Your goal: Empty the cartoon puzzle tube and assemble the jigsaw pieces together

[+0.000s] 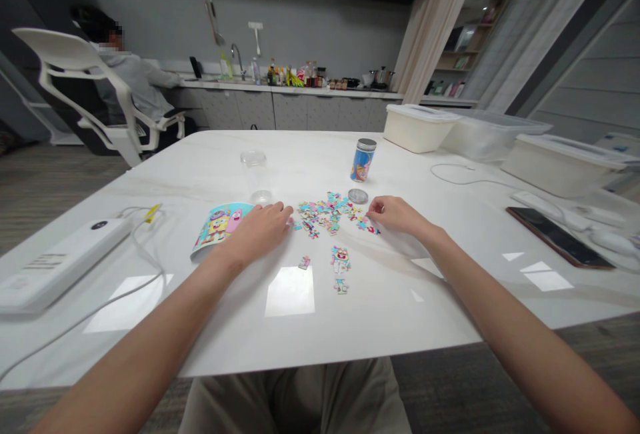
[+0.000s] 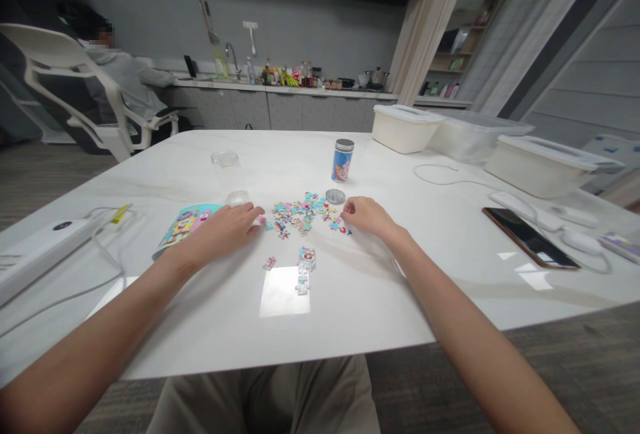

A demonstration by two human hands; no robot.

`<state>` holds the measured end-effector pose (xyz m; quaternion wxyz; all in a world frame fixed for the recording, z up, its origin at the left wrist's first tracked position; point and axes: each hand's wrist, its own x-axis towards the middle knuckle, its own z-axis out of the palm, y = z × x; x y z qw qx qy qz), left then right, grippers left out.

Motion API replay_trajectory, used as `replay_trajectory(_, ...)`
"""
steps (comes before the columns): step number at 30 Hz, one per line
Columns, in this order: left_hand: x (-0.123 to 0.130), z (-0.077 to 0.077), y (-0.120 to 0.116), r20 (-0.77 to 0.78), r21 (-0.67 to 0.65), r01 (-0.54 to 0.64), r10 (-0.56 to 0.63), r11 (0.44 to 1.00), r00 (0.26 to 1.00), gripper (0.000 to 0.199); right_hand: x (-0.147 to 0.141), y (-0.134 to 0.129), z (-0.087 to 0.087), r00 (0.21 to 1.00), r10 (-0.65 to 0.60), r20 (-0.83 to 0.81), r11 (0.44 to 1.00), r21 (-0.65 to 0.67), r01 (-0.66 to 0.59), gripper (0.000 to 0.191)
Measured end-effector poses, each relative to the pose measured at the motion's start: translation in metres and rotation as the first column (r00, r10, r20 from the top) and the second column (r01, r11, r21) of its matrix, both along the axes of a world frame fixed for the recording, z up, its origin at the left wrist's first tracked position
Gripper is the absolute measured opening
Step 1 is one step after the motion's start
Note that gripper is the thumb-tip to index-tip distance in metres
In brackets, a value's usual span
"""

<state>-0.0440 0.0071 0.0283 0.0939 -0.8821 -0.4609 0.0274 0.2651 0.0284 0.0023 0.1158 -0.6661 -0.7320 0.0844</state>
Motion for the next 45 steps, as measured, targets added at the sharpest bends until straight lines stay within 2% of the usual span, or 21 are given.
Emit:
replay_trajectory(6, 0.005, 0.001, -0.002, -0.022, -0.076, 0.121, -0.123, 0.99, 0.992, 0.039, -0.002, -0.001, 0.001, 1.0, -0.007, 0.009, 1.0, 0.013, 0.007, 0.013)
replay_trajectory(18, 0.006, 0.001, -0.003, -0.018, -0.064, 0.084, -0.085, 0.994, 0.996, 0.028, -0.003, -0.004, 0.004, 1.0, -0.003, -0.013, 1.0, 0.007, 0.003, 0.013)
replay_trajectory(21, 0.006, 0.0, -0.003, -0.022, -0.06, 0.075, -0.076, 0.995, 0.997, 0.028, -0.008, -0.005, 0.002, 0.991, 0.118, -0.061, 0.988, 0.105, -0.111, 0.016)
replay_trajectory(25, 0.006, -0.001, -0.003, -0.039, -0.059, 0.058, -0.06, 0.997, 0.997, 0.028, -0.015, -0.006, -0.005, 0.889, 0.444, -0.108, 0.888, 0.184, -0.421, 0.031)
replay_trajectory(27, 0.006, -0.001, -0.003, -0.053, -0.059, 0.053, -0.056, 0.997, 0.997, 0.028, -0.015, -0.004, -0.008, 0.862, 0.495, -0.109, 0.864, 0.173, -0.474, 0.032)
replay_trajectory(33, 0.01, 0.002, -0.007, -0.045, -0.07, 0.056, -0.059, 0.996, 0.997, 0.029, -0.01, -0.003, -0.005, 0.88, 0.453, -0.142, 0.883, 0.205, -0.421, 0.019)
replay_trajectory(37, 0.011, 0.003, -0.008, -0.041, -0.087, 0.052, -0.056, 0.995, 0.998, 0.03, -0.014, -0.005, 0.0, 0.891, 0.369, -0.267, 0.924, 0.209, -0.32, 0.017)
replay_trajectory(40, 0.01, 0.002, -0.007, -0.039, -0.085, 0.062, -0.066, 0.994, 0.997, 0.029, -0.017, -0.004, 0.001, 0.892, 0.262, -0.369, 0.959, 0.201, -0.199, 0.018)
replay_trajectory(42, 0.009, 0.001, -0.006, -0.038, -0.084, 0.065, -0.068, 0.994, 0.997, 0.029, -0.018, -0.002, 0.002, 0.874, 0.194, -0.445, 0.977, 0.165, -0.133, 0.014)
replay_trajectory(45, 0.009, -0.001, -0.005, -0.032, -0.082, 0.07, -0.073, 0.994, 0.997, 0.029, -0.017, -0.001, 0.003, 0.816, 0.115, -0.567, 0.993, 0.055, -0.102, 0.012)
